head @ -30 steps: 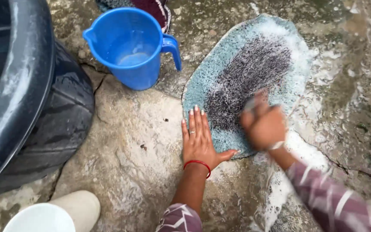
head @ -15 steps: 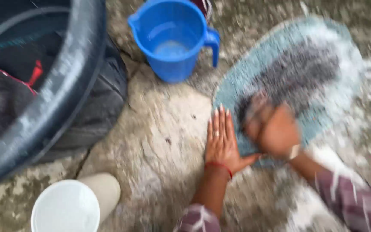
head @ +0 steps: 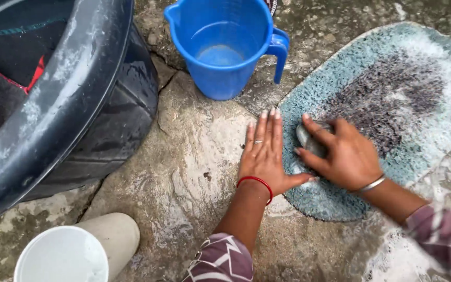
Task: The person washes floor mats by scrubbing an oval mat with a handheld scrubber, wringing it out, and then laying out a rectangular mat on the ground and scrubbing its surface with the scrubber.
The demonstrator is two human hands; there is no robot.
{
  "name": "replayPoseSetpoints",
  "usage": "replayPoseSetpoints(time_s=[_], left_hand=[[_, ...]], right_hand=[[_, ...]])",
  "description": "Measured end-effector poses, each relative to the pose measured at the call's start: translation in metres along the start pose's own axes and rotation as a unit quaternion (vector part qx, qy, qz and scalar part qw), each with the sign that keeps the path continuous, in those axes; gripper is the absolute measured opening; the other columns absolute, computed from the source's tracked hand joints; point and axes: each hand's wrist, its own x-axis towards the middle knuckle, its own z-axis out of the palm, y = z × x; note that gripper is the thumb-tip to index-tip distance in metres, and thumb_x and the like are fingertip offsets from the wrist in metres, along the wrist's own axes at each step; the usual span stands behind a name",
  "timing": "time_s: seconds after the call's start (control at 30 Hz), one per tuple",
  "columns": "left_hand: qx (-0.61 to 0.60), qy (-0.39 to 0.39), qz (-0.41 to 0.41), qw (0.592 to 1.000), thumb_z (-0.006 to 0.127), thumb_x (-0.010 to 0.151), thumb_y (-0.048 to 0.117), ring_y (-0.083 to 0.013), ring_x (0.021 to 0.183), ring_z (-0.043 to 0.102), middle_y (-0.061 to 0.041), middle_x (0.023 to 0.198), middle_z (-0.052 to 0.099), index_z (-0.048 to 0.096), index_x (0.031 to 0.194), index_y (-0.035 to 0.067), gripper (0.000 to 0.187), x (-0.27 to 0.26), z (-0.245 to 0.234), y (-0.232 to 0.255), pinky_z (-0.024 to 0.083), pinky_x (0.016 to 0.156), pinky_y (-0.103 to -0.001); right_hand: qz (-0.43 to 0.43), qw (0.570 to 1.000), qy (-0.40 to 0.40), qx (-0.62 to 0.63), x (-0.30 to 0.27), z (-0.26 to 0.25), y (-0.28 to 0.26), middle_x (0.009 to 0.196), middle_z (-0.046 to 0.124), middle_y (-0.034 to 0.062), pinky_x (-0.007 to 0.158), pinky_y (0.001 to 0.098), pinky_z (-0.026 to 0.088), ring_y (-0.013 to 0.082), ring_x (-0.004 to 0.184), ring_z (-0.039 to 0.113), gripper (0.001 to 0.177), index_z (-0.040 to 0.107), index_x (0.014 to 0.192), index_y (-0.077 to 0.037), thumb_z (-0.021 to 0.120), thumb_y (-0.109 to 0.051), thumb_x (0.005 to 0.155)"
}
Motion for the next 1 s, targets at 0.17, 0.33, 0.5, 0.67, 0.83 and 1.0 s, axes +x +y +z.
replayPoseSetpoints(time_s=[0.17,0.33,0.5,0.67,0.83,1.0], left_hand=[[-0.023,0.036,0.005,0.999,0.05,0.067,0.093,-0.0297,0.155,-0.01,-0.017,0.169,-0.002,-0.001,0.159,-0.002,0.141,0.001,0.008,-0.001,-0.008,0.123,-0.05],[-0.036,0.013,0.003,0.999,0.049,0.071,0.093,-0.0316,0.156,-0.01,-0.02,0.169,-0.004,0.004,0.158,-0.004,0.139,0.0,-0.002,-0.001,-0.009,0.123,-0.052],[-0.002,0.019,0.01,1.0,0.045,0.069,0.093,-0.0332,0.154,-0.01,-0.022,0.166,-0.004,0.003,0.155,-0.007,0.139,0.005,0.009,-0.002,-0.008,0.12,-0.053],[-0.012,0.007,0.01,1.0,0.044,0.071,0.093,-0.0329,0.153,-0.011,-0.022,0.169,-0.005,0.004,0.158,-0.006,0.138,0.001,0.005,-0.002,-0.008,0.12,-0.053],[-0.021,0.005,0.006,1.0,0.045,0.072,0.092,-0.0334,0.155,-0.011,-0.022,0.168,-0.005,0.004,0.156,-0.008,0.138,0.004,0.004,-0.003,-0.008,0.122,-0.054],[-0.024,0.032,0.015,0.999,0.046,0.07,0.092,-0.0337,0.154,-0.008,-0.021,0.167,-0.002,0.008,0.155,-0.008,0.137,0.007,0.013,-0.003,-0.006,0.122,-0.054]], right_hand=[[-0.029,0.994,0.094,0.056,0.077,0.006,0.088,0.127,0.065,0.0231,0.072,0.0479,0.058,0.0336,0.086,0.068,0.058,0.069,0.133,-0.013,0.067,-0.057,0.096],[0.109,0.993,-0.04,-0.02,0.067,0.001,0.019,0.095,0.074,0.0138,0.063,0.0406,0.061,0.0289,0.073,0.071,0.052,0.074,0.125,-0.013,0.039,-0.05,0.119],[-0.252,0.965,0.076,0.017,0.058,0.015,0.026,0.112,0.071,0.0117,0.062,0.0356,0.06,0.025,0.091,0.069,0.056,0.07,0.133,-0.017,0.076,-0.048,0.085],[0.145,0.987,0.006,0.064,0.12,-0.036,0.031,0.132,0.06,0.024,0.077,0.0449,0.056,0.0369,0.099,0.068,0.054,0.063,0.141,-0.014,0.069,-0.048,0.1],[-0.053,0.997,0.045,0.029,0.079,0.0,-0.007,0.104,0.074,0.0146,0.072,0.0412,0.062,0.0275,0.084,0.072,0.053,0.067,0.139,-0.015,0.059,-0.045,0.096],[0.106,0.987,-0.094,0.072,0.134,-0.031,0.059,0.096,0.074,0.0169,0.072,0.0489,0.061,0.0338,0.083,0.074,0.045,0.074,0.124,-0.007,0.058,-0.045,0.104]])
